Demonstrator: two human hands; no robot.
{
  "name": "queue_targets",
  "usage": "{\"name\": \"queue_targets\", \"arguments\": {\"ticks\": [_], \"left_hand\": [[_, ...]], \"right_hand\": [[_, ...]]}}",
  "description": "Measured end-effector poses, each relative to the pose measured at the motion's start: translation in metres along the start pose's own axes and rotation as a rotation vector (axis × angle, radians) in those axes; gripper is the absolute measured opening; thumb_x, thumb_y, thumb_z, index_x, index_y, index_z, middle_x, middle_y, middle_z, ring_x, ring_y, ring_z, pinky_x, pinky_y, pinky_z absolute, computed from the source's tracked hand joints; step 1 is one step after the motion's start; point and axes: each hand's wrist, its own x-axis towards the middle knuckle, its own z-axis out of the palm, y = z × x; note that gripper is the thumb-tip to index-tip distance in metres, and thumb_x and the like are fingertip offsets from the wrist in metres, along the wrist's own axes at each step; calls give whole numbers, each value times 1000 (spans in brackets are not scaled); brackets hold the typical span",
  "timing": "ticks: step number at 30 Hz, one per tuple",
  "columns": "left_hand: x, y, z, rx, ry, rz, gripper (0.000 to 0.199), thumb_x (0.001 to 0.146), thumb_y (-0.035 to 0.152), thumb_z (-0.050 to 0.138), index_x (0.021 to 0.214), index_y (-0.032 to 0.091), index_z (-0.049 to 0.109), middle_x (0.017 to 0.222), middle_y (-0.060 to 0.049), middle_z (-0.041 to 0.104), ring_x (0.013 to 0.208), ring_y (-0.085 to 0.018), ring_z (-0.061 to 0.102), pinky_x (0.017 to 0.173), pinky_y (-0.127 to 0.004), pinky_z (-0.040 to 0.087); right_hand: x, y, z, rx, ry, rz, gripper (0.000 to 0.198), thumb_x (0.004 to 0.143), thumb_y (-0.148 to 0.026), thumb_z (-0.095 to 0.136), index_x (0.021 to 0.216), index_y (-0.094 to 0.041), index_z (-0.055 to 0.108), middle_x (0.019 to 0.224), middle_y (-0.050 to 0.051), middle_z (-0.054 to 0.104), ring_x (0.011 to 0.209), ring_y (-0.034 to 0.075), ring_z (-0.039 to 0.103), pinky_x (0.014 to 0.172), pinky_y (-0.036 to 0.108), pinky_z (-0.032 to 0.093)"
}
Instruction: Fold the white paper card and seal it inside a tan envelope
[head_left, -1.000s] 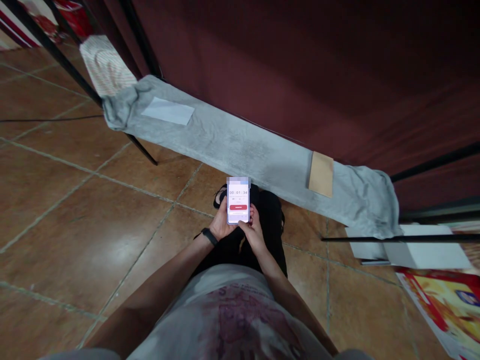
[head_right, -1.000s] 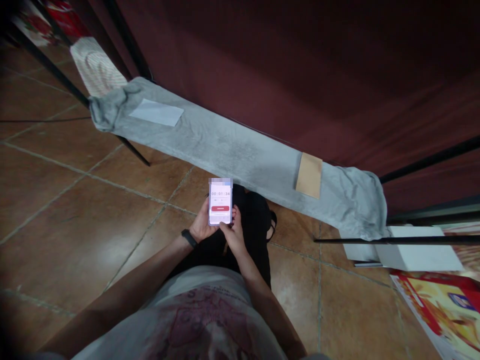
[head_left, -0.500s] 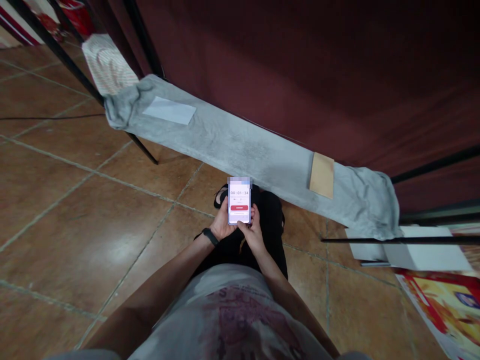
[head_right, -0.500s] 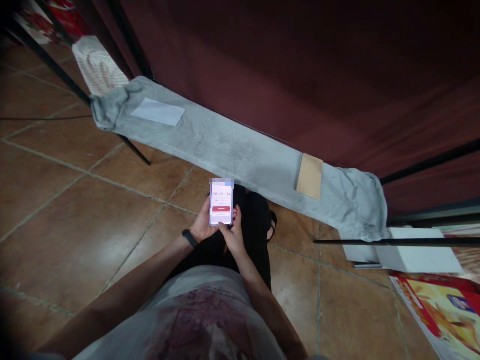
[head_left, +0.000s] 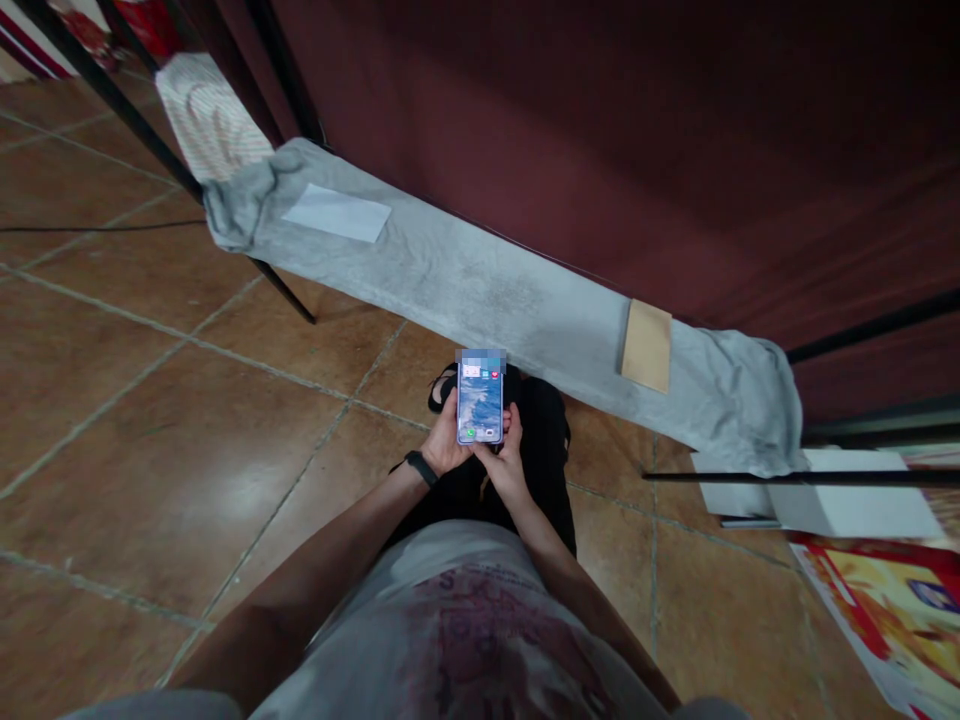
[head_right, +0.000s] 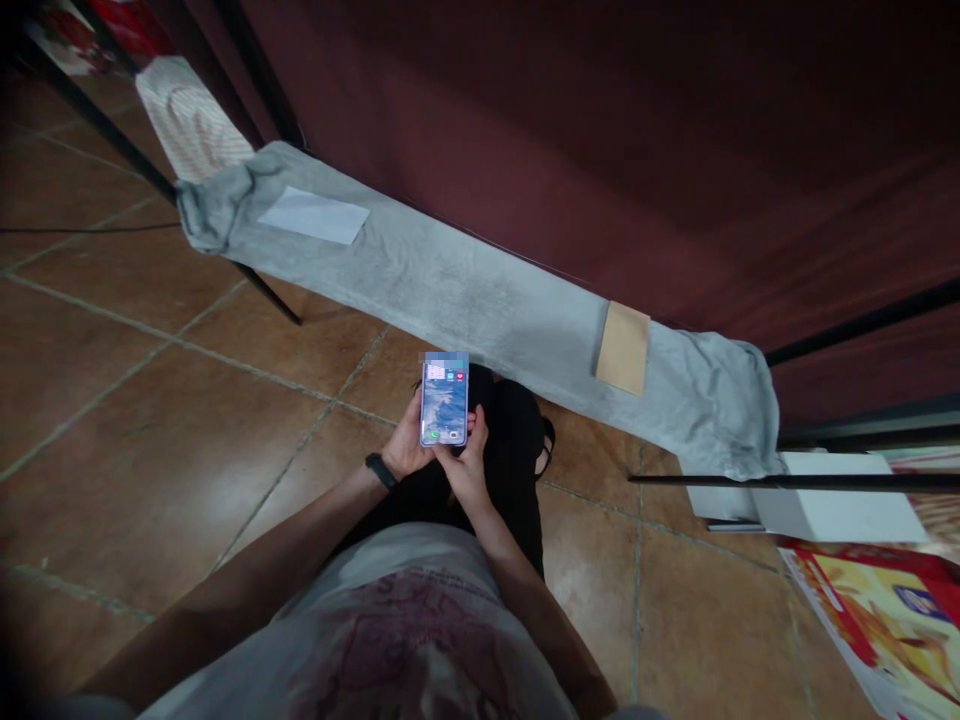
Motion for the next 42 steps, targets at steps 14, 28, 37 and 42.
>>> {"name": "queue_targets", "arguments": {"ticks": [14, 28, 37, 42], "left_hand": [[3, -1, 0, -18, 45, 23, 76, 97, 65, 26, 133, 4, 55, 108, -20, 73, 104, -31, 70, 95, -46, 52], [0, -1, 4, 67, 36, 12, 77, 97, 65, 26, 135, 4, 54, 109, -22, 72, 97, -30, 72, 86, -42, 57], [0, -3, 8, 35, 101, 37, 67, 98, 59, 35, 135, 6, 54, 109, -19, 73, 96, -28, 72, 89, -42, 56], [1, -3, 6, 1, 115, 17, 60, 99, 54, 39, 139, 11, 51, 116, -17, 71, 100, -28, 71, 92, -46, 54]], "right_hand": [[2, 1, 6, -9, 55, -20, 101, 72, -33, 78, 154, -31, 18, 140, 10, 42, 129, 27, 49, 107, 43, 45], [27, -13, -12, -35, 53, -18, 61, 69, -24, 69, 128, -27, 56, 127, 5, 51, 102, 21, 57, 96, 40, 51], [41, -17, -8, -19, 67, 39, 47, 73, -32, 67, 119, -23, 61, 113, 4, 63, 93, 21, 62, 88, 37, 52], [51, -32, -12, 61, 93, 102, 36, 83, -43, 57, 112, -23, 65, 109, 4, 69, 101, 24, 64, 92, 39, 51]]}}
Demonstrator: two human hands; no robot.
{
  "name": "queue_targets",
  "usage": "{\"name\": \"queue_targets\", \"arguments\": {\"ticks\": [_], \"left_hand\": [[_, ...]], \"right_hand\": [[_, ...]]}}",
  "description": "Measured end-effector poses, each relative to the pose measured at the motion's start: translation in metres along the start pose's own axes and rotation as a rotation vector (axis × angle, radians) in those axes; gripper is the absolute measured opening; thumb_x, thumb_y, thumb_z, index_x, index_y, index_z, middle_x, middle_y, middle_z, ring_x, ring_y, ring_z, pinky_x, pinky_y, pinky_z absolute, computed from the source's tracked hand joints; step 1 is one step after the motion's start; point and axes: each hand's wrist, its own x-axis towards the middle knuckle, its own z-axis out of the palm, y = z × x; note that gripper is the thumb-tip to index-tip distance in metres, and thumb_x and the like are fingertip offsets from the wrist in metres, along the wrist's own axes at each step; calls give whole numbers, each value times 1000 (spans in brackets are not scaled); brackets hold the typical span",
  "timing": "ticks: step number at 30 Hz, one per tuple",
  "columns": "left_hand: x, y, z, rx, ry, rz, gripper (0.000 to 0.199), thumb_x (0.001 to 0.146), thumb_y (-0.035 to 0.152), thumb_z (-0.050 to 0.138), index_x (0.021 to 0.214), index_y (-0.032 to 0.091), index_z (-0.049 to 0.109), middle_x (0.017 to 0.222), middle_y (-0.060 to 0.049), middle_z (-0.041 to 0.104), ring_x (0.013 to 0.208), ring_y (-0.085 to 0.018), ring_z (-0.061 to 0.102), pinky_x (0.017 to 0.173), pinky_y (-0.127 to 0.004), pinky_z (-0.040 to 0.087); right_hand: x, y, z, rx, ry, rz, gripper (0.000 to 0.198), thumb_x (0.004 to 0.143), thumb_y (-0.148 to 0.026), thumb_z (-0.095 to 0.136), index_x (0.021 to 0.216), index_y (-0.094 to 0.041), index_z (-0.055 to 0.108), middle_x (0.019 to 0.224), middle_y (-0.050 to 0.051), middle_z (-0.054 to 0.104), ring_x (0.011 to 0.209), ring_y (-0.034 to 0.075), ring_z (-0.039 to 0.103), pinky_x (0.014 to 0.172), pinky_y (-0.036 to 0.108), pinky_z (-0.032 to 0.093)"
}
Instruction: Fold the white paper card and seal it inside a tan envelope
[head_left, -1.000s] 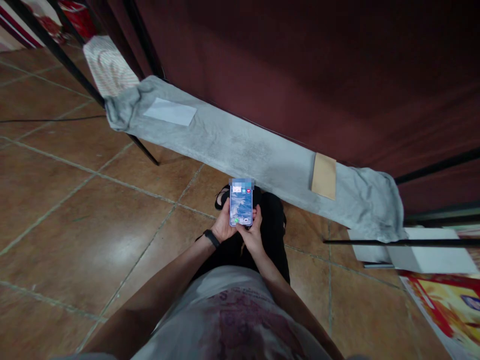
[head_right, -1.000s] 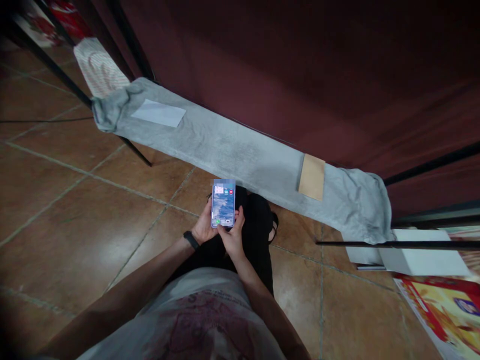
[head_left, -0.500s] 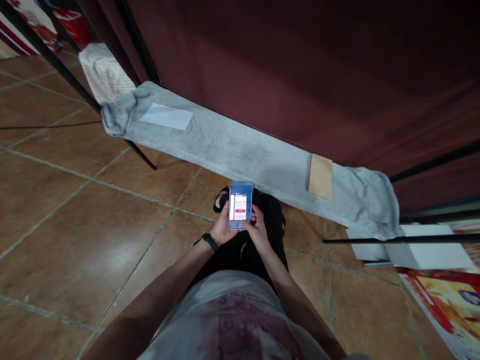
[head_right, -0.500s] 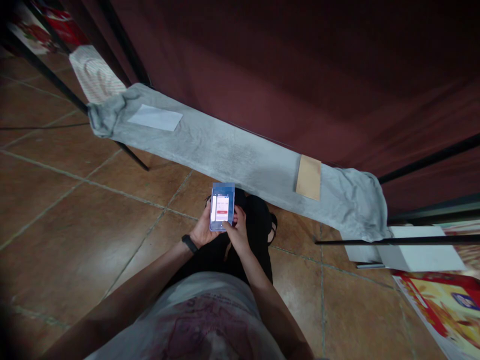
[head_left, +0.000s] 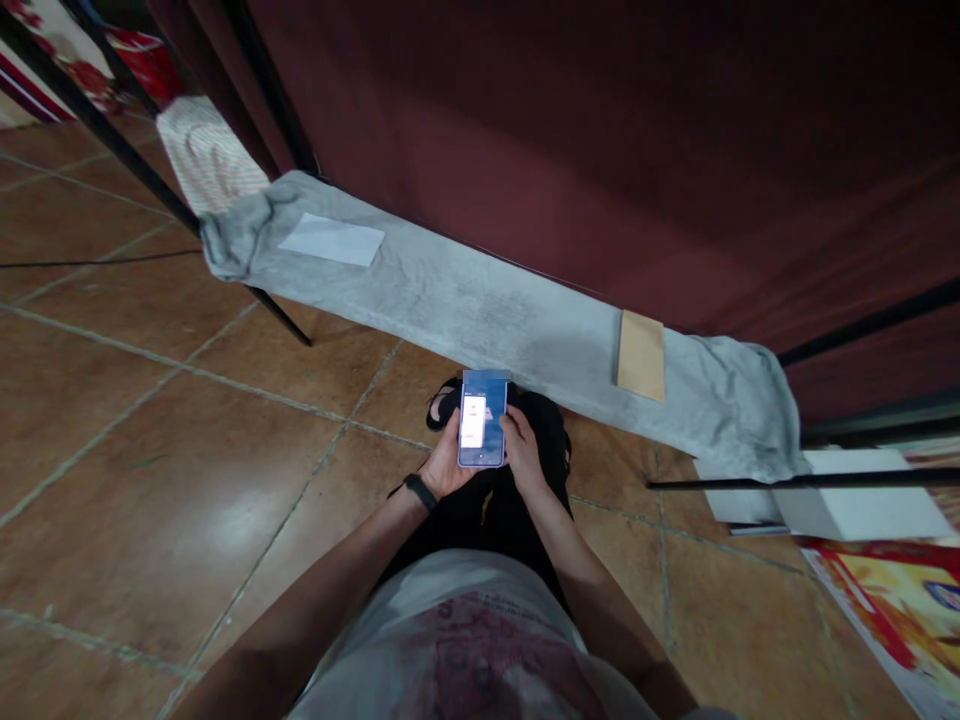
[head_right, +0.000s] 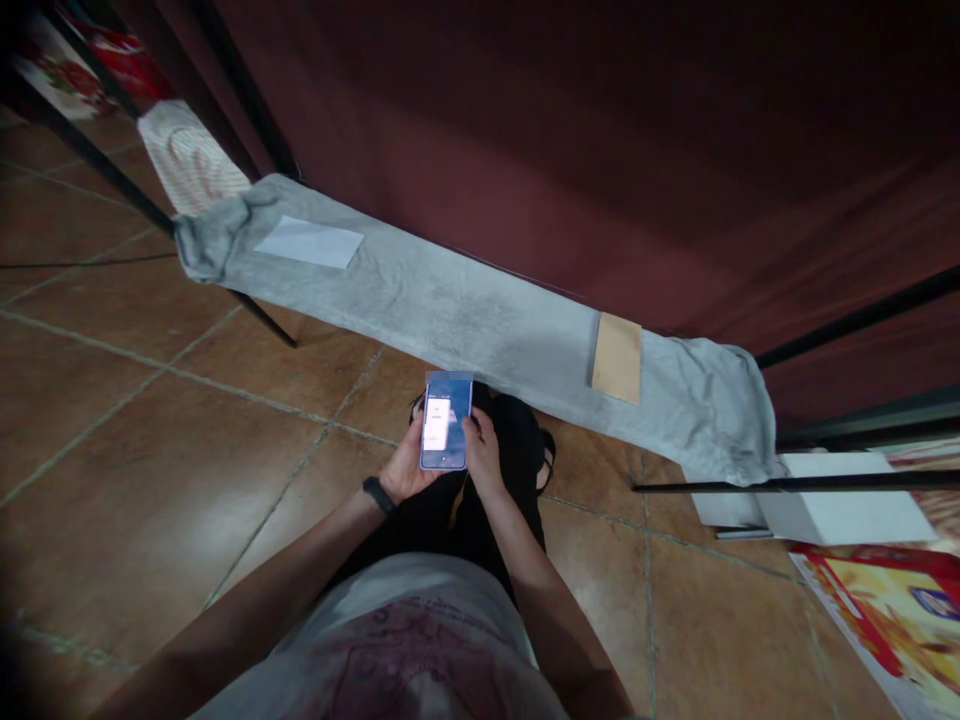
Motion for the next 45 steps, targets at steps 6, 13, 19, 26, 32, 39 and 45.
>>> {"name": "queue_targets", "arguments": {"ticks": [6, 13, 19, 26, 32, 39, 45], "left_hand": [[0, 0, -1, 39, -3, 15, 64, 98, 57, 38, 136, 7, 54, 114, -18, 71, 99, -28, 71, 89, -42, 55], [-1, 1, 0, -31, 2, -8, 62, 99, 55, 40, 140, 10, 50, 114, -17, 72, 100, -28, 71, 92, -45, 54], [2, 0, -8, -70, -59, -26, 61, 100, 54, 36, 139, 10, 50, 115, -17, 71, 103, -29, 70, 95, -49, 52], [3, 1, -12, -23, -118, -33, 64, 98, 58, 34, 141, 13, 48, 122, -19, 68, 110, -34, 66, 97, -57, 48], [1, 2, -10, 41, -144, -59, 74, 97, 64, 31, 138, 6, 50, 119, -24, 67, 108, -36, 67, 95, -57, 49], [2, 0, -9, 41, -122, -63, 72, 97, 63, 32, 138, 6, 50, 117, -24, 69, 106, -35, 68, 95, -55, 50], [2, 0, -6, 6, -66, -54, 63, 98, 58, 36, 140, 12, 49, 120, -19, 69, 105, -33, 69, 96, -55, 50]], "right_hand": [[-6, 1, -1, 68, -174, -66, 63, 68, -27, 72, 129, -26, 56, 119, 2, 67, 98, 23, 66, 89, 36, 53], [1, 2, 2, 36, -52, -71, 37, 79, -37, 64, 114, -23, 65, 111, 3, 70, 101, 23, 65, 94, 37, 50], [4, -5, 1, 77, -36, -31, 36, 82, -43, 62, 112, -24, 66, 107, 2, 71, 98, 22, 65, 90, 36, 51], [10, -22, 3, 95, -16, 51, 42, 80, -48, 62, 114, -24, 65, 99, 2, 70, 83, 20, 66, 68, 30, 54], [22, -37, 8, 120, 35, 8, 35, 77, -43, 61, 105, -22, 67, 89, 0, 69, 75, 17, 62, 67, 27, 51], [30, -44, 15, 96, 79, 10, 30, 74, -41, 62, 97, -22, 64, 86, -1, 67, 77, 18, 61, 72, 29, 51], [37, -40, 23, 104, 84, -20, 28, 75, -44, 65, 91, -23, 58, 75, -4, 61, 68, 17, 58, 66, 28, 50]]}}
